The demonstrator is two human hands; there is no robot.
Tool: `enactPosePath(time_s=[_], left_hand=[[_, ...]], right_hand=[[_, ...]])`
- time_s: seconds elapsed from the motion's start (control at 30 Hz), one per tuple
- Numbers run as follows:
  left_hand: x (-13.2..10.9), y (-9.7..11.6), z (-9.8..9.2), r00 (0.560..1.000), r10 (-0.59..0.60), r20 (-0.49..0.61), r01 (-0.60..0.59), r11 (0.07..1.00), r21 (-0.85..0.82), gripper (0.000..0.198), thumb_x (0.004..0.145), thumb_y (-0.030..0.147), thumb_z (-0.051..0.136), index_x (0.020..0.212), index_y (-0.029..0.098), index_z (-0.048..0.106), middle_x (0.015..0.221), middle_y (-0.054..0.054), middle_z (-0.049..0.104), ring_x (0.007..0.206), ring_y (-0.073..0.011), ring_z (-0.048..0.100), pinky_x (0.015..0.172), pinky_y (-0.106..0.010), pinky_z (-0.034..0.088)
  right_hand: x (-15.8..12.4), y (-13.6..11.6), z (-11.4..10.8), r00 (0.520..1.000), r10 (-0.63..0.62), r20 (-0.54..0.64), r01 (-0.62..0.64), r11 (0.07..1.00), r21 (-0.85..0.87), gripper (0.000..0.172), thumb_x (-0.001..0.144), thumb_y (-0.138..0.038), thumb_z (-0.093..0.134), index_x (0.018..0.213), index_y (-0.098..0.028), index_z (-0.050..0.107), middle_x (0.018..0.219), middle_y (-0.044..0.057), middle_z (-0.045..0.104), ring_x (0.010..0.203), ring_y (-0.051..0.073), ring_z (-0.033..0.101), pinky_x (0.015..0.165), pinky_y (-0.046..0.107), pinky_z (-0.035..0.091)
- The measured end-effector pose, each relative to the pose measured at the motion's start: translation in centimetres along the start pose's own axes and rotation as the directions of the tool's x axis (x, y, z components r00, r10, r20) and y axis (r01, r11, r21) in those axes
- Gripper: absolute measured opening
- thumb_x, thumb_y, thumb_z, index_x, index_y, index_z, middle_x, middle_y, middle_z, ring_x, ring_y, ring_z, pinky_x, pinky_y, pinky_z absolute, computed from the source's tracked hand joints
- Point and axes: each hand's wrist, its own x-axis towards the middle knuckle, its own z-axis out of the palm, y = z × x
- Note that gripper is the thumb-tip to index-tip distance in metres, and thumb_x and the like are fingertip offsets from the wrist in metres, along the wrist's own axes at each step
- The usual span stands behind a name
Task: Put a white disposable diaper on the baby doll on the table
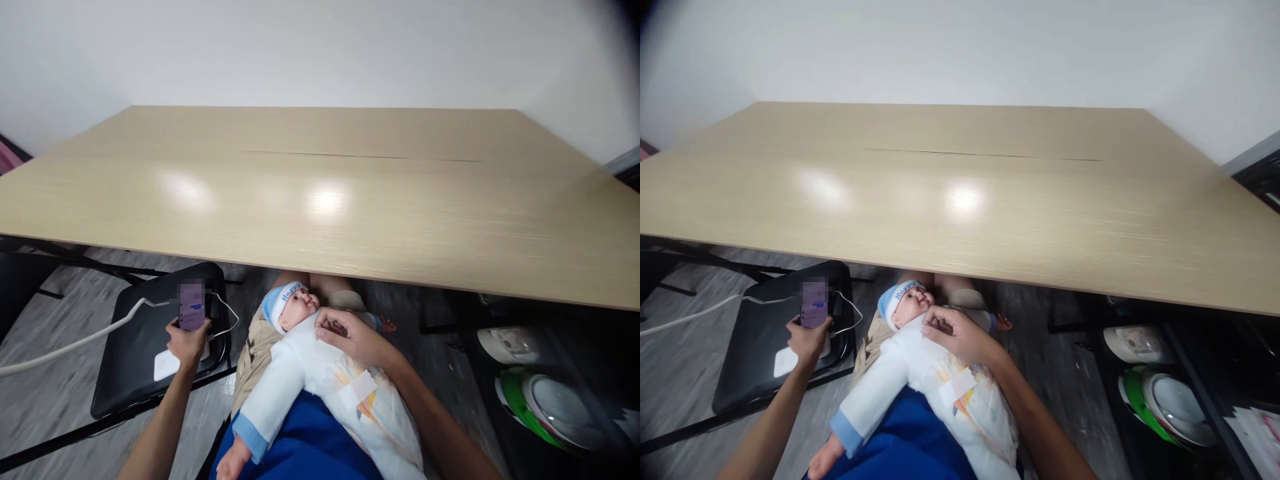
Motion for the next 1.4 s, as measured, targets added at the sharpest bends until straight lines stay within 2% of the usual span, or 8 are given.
enactPosePath(time_s=[0.77,0.97,1.23,1.4], left_hand=[[-0.2,0.55,-0.28,0.999,0.007,0.043,-0.01,0.998,0.056,0.1,0.078,0.072,0.082,0.152,0.016,0.045,0.146,-0.027,0.07,0.138,-0.049,0.068,0.123,-0.061,0.045],[-0.28,0.63,-0.33,0.999,0.002,0.044,-0.005,0.998,0.055,0.098,0.078,0.071,0.082,0.152,0.019,0.044,0.147,-0.024,0.07,0.138,-0.0472,0.069,0.122,-0.06,0.046],[-0.37,0.74,-0.41,0.999,0.002,0.049,-0.005,0.999,0.054,0.099,0.078,0.072,0.082,0.152,0.016,0.044,0.145,-0.026,0.072,0.138,-0.0493,0.069,0.123,-0.061,0.044],[-0.44,0.84,-0.48,0.999,0.01,0.051,-0.012,0.998,0.056,0.098,0.079,0.07,0.082,0.152,0.018,0.043,0.146,-0.025,0.072,0.138,-0.0475,0.069,0.125,-0.06,0.042]], right_hand=[[-0.04,-0.08,0.01,1.0,-0.011,0.002,0.011,1.0,0.001,0.04,0.107,-0.058,0.067,0.092,-0.021,0.06,0.079,-0.005,0.045,0.073,0.014,0.04,0.067,0.03,0.032],[-0.04,-0.02,-0.01,1.0,-0.015,0.0,0.015,1.0,-0.003,0.038,0.107,-0.057,0.068,0.094,-0.021,0.061,0.08,-0.004,0.047,0.074,0.015,0.042,0.067,0.03,0.033],[-0.02,-0.27,0.12,1.0,-0.011,-0.004,0.011,1.0,0.022,0.039,0.106,-0.057,0.069,0.092,-0.022,0.06,0.08,-0.005,0.045,0.073,0.014,0.04,0.067,0.03,0.032],[-0.01,-0.44,0.12,1.0,-0.006,-0.004,0.006,1.0,0.027,0.04,0.106,-0.058,0.068,0.093,-0.022,0.06,0.08,-0.004,0.046,0.073,0.015,0.041,0.067,0.031,0.033]])
